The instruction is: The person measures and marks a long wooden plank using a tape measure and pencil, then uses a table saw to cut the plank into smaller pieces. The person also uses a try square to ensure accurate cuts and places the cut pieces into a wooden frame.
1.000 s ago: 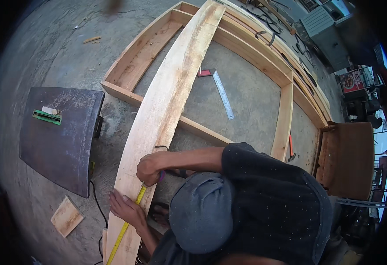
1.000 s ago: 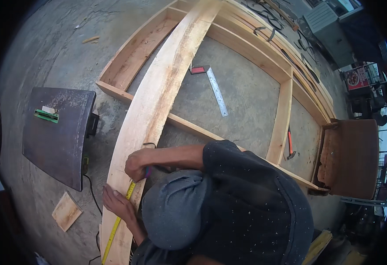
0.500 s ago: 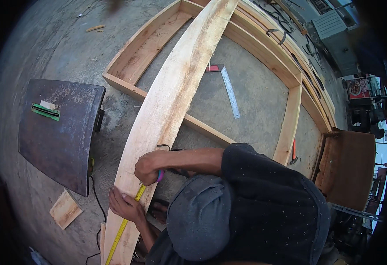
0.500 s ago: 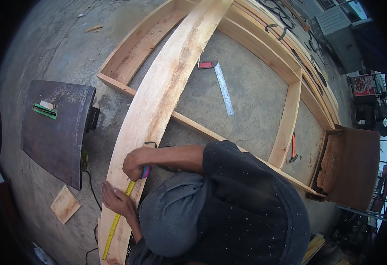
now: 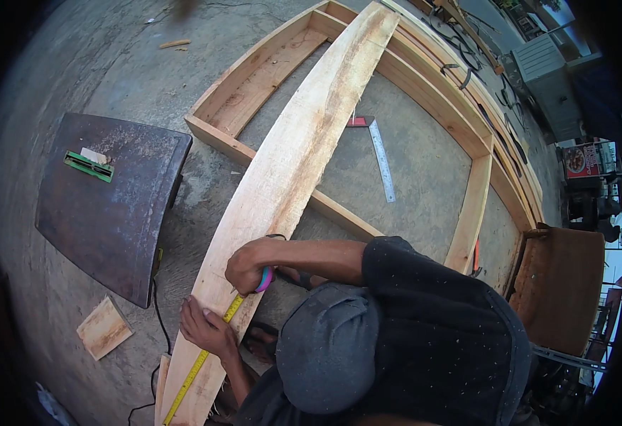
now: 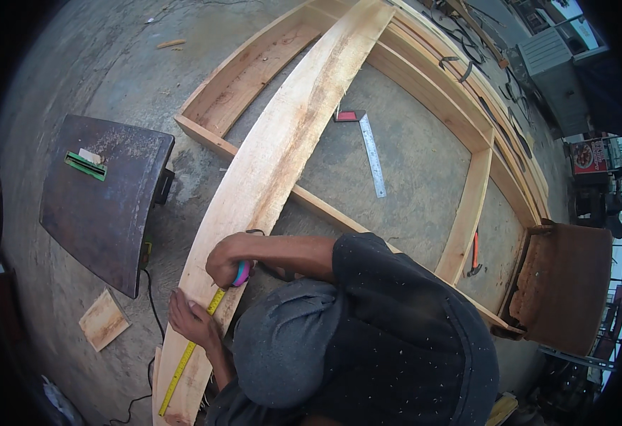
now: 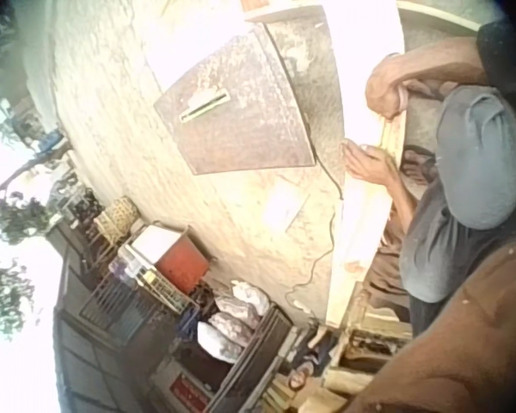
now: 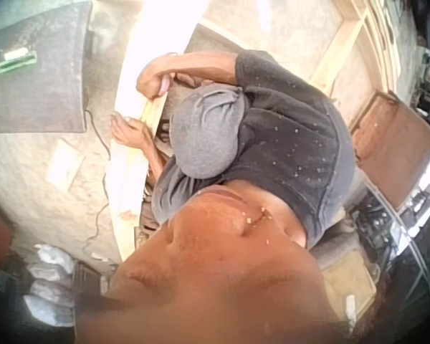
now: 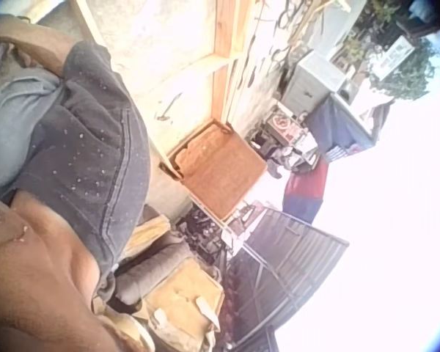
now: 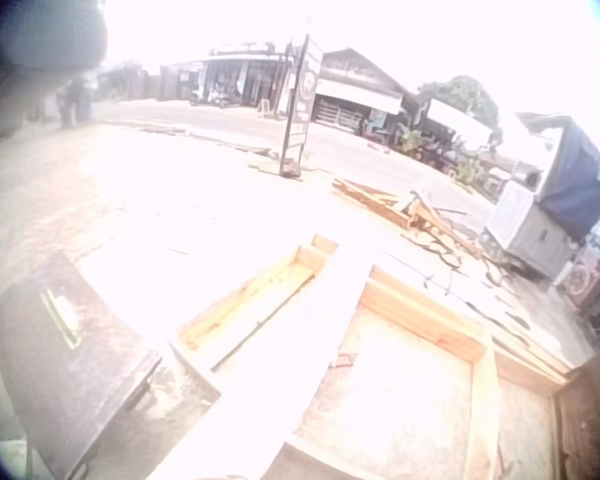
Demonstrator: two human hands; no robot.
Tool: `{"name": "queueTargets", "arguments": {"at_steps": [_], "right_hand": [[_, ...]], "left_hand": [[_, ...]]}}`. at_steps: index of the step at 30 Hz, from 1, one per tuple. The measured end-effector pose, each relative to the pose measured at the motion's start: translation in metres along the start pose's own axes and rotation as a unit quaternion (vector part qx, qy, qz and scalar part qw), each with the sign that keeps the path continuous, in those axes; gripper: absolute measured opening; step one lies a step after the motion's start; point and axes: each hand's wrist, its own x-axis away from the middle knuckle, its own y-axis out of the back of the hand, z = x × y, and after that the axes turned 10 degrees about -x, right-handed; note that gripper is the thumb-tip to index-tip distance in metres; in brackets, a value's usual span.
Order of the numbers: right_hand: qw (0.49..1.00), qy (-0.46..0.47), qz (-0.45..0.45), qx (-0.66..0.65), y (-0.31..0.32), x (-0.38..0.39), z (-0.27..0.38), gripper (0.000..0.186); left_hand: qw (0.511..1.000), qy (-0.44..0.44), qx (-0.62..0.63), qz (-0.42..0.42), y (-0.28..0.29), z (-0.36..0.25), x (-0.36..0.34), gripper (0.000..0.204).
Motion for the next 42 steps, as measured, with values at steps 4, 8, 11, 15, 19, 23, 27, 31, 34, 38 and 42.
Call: {"name": "queueTargets", "arguments": {"at_steps": [4,8,11,15,19,23,27,31,34,38,42], "right_hand": [[0.998,-0.022,0.037,-0.042,0.009,-0.001,0.003,0.038],[0.989,-0.05,0.102,-0.091,0.023,0.016,0.017,0.033],[0.985,-0.048,0.113,-0.124,0.022,0.014,0.013,0.03],[0.984,-0.047,0.107,-0.136,0.023,0.017,0.014,0.029],[0.986,-0.035,0.11,-0.121,0.028,0.028,0.022,0.027],[0.98,-0.054,0.124,-0.143,0.026,0.026,0.018,0.026],[0.981,-0.051,0.13,-0.135,0.026,0.024,0.019,0.024],[0.983,-0.05,0.127,-0.119,0.027,0.023,0.021,0.024],[0.986,-0.033,0.133,-0.091,0.025,0.014,0.015,0.024],[0.987,-0.015,0.137,-0.082,0.022,0.01,0.011,0.025],[0.982,-0.051,0.124,-0.136,0.028,0.03,0.023,0.026]], "left_hand": [[1.0,0.006,0.003,-0.003,0.002,-0.001,-0.002,0.046],[1.0,0.014,0.001,0.007,0.002,0.0,-0.001,0.045],[1.0,0.01,0.0,0.006,0.002,-0.001,-0.001,0.045],[1.0,0.013,0.004,0.001,0.0,0.002,0.0,0.045],[1.0,0.018,0.014,-0.002,-0.001,0.002,0.0,0.044],[1.0,0.009,0.017,-0.004,-0.001,0.003,0.0,0.045],[1.0,0.011,0.011,-0.001,0.0,0.0,-0.001,0.045],[1.0,0.009,0.009,-0.002,-0.001,0.003,0.0,0.045],[1.0,0.005,0.014,-0.003,-0.003,0.004,-0.001,0.045],[1.0,0.006,0.009,0.001,0.0,0.001,-0.001,0.045],[1.0,0.005,0.001,-0.006,0.001,0.002,-0.002,0.045]]}}
